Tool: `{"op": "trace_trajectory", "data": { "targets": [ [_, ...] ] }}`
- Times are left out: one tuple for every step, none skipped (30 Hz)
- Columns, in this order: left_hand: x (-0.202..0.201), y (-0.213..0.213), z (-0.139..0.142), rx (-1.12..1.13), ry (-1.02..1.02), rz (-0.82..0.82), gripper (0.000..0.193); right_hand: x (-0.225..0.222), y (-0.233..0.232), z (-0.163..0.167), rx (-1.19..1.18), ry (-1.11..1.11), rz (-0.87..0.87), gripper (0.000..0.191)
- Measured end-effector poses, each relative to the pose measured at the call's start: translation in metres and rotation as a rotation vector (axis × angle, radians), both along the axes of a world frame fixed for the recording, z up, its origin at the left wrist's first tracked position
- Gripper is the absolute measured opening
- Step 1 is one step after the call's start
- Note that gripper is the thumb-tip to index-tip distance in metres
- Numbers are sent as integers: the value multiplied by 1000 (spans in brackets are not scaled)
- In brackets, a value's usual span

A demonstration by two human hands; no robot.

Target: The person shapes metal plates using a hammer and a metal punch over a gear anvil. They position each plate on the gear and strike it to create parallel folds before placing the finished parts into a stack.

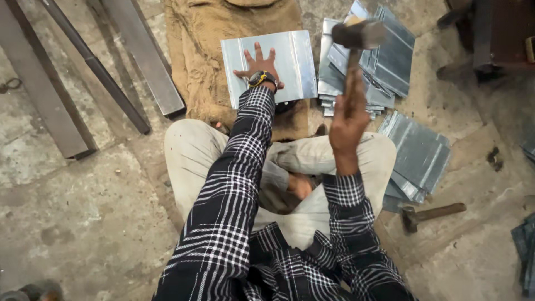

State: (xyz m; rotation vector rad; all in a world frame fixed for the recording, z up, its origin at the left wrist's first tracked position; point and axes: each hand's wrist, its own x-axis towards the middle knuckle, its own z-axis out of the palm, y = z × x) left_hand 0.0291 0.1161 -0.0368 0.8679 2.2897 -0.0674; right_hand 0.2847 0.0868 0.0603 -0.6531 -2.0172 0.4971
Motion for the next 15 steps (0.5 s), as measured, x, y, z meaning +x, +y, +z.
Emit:
{"op": "trace_trajectory", "data": {
  "targets": [
    [-1,2,0,-5,-7,4,127,3,0,8,-90,80,-17,59],
    [-2,2,0,-12,-14,3,127,5,-1,12,-185,159,-37,59],
    [-2,3,-1,-13,-13,0,127,3,-1,12,-283,233,-55,60],
    [-2,3,-2,-15,-12,-2,126,1,-1,8,-310,308,-71,62],
    [-2,4,-4,-16,-10,-1,125,-4,0,-1,-336,384,-84,63],
    [-2,4,-5,-13,-7,0,125,-10,1,-13,-360,461,-93,65],
    [-2,5,-6,-9,-4,3,124,-16,2,-27,-306,357,-104,61],
    [-2,5,-7,-6,-1,7,124,-21,4,-42,-252,252,-114,58],
    [-3,5,-8,-7,-12,12,123,-25,6,-57,-259,84,-90,57],
    [-3,5,-9,-4,-20,16,122,-28,8,-70,-259,-80,-66,57],
    [-3,5,-9,4,-24,18,121,-28,10,-81,-344,-220,-96,58],
    [-4,5,-9,27,-3,21,120,-28,13,-88,-426,-362,-124,58],
    [-4,4,-9,39,14,21,118,-24,14,-90,-519,-508,-154,59],
    [-4,3,-7,42,35,9,117,-21,16,-90,-472,-373,-112,60],
    [-2,2,-6,62,34,-8,114,-15,17,-88,-412,-244,-73,60]
  ]
}}
